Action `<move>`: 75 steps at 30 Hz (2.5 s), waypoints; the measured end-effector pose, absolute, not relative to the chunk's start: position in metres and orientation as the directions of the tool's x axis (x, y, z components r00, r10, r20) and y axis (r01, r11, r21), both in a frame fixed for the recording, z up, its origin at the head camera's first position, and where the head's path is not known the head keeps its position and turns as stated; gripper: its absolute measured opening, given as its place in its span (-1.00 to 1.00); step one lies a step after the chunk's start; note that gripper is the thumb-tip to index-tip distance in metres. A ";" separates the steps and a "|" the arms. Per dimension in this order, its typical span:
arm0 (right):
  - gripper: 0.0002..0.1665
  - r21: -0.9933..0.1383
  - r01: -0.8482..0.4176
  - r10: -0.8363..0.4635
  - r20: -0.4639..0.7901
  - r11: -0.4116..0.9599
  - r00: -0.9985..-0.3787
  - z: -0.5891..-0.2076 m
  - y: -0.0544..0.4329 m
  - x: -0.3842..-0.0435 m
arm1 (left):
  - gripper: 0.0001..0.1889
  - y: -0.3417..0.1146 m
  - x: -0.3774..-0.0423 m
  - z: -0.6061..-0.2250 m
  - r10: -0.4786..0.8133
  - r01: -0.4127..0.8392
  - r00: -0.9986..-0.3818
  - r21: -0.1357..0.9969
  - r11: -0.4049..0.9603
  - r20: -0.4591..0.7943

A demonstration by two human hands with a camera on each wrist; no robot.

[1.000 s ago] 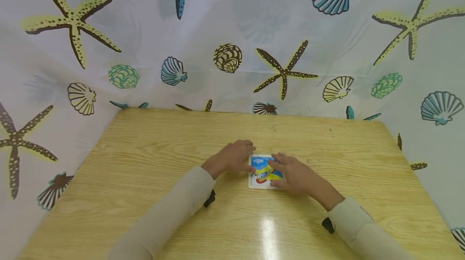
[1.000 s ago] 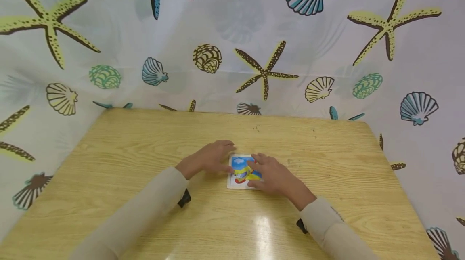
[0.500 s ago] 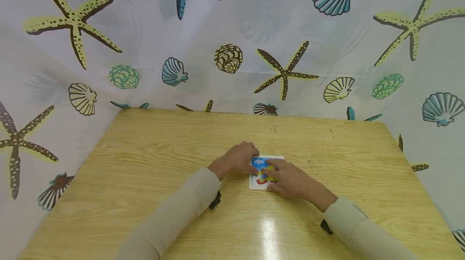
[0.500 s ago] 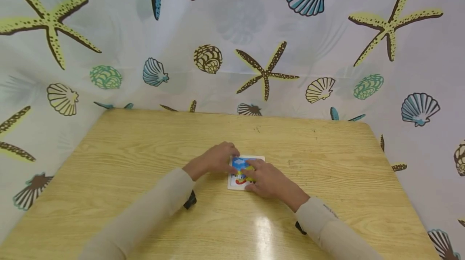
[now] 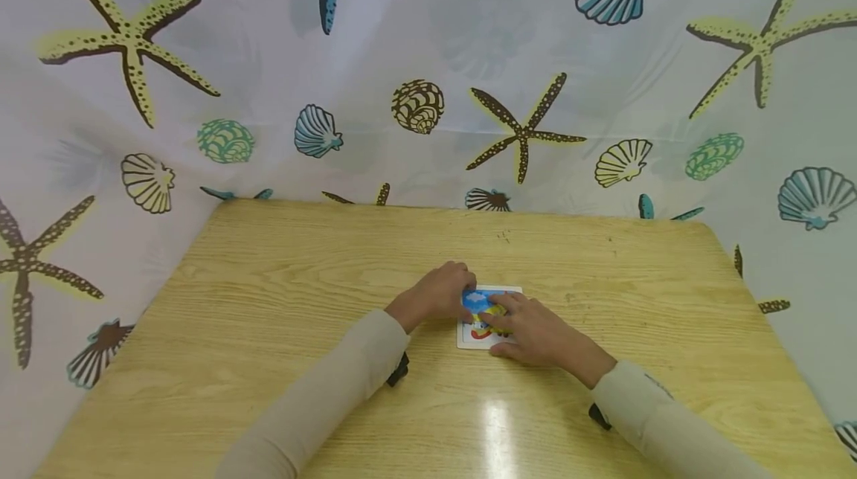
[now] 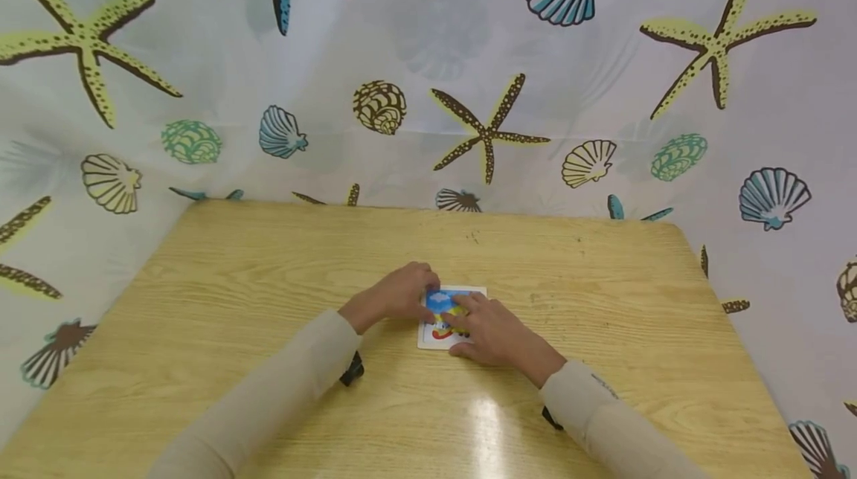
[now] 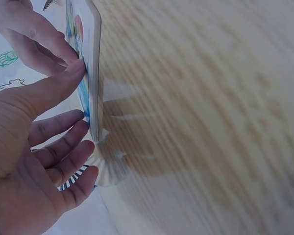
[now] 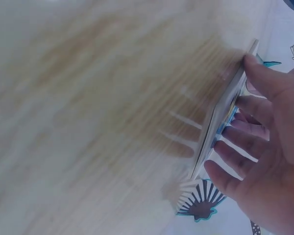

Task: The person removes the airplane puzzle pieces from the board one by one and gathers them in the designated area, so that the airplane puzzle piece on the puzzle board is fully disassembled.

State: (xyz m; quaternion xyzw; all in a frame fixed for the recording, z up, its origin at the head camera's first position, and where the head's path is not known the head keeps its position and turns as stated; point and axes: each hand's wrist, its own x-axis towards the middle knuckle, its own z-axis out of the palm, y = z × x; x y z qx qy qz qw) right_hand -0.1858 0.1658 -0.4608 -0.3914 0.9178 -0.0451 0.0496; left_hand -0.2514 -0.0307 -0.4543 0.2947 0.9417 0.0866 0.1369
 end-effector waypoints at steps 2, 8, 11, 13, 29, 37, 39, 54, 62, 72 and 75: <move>-0.35 -0.117 -0.724 -0.732 -0.046 0.680 -0.680 -0.461 0.165 -0.187 | -0.49 -0.031 -0.251 -0.454 0.569 0.518 -0.794 0.251 0.818 -0.214; -0.37 -0.104 -0.739 -0.744 -0.024 0.666 -0.668 -0.462 0.165 -0.188 | -0.50 -0.029 -0.252 -0.453 0.551 0.486 -0.802 0.285 0.826 -0.231; -0.38 -0.103 -0.741 -0.746 -0.017 0.663 -0.665 -0.463 0.164 -0.189 | -0.49 -0.028 -0.252 -0.452 0.530 0.457 -0.813 0.299 0.838 -0.243; -0.38 -0.099 -0.742 -0.747 -0.019 0.663 -0.665 -0.463 0.164 -0.189 | -0.49 -0.028 -0.252 -0.452 0.516 0.438 -0.819 0.308 0.845 -0.251; -0.38 -0.078 -0.738 -0.740 -0.006 0.670 -0.672 -0.464 0.165 -0.188 | -0.47 -0.026 -0.259 -0.452 0.497 0.350 -0.814 0.429 0.833 -0.300; -0.38 -0.090 -0.735 -0.739 -0.014 0.672 -0.674 -0.465 0.166 -0.188 | -0.45 -0.024 -0.257 -0.452 0.490 0.345 -0.820 0.429 0.835 -0.295; -0.38 -0.090 -0.734 -0.738 -0.014 0.673 -0.675 -0.465 0.165 -0.187 | -0.46 -0.025 -0.256 -0.451 0.500 0.361 -0.818 0.424 0.831 -0.283; -0.37 -0.120 -0.706 -0.714 -0.037 0.698 -0.699 -0.464 0.164 -0.187 | -0.90 -0.028 -0.256 -0.451 0.509 0.418 -0.850 0.418 0.806 -0.131; -0.38 -0.122 -0.706 -0.714 -0.033 0.697 -0.699 -0.462 0.162 -0.186 | -0.88 -0.032 -0.257 -0.448 0.501 0.415 -0.862 0.454 0.789 -0.082; -0.37 -0.118 -0.698 -0.707 -0.053 0.706 -0.706 -0.462 0.163 -0.185 | -0.88 -0.040 -0.259 -0.440 0.529 0.429 -0.846 0.504 0.750 -0.067; -0.38 -0.111 -0.704 -0.711 -0.045 0.702 -0.702 -0.462 0.163 -0.184 | -0.88 -0.045 -0.260 -0.437 0.530 0.424 -0.845 0.509 0.749 -0.075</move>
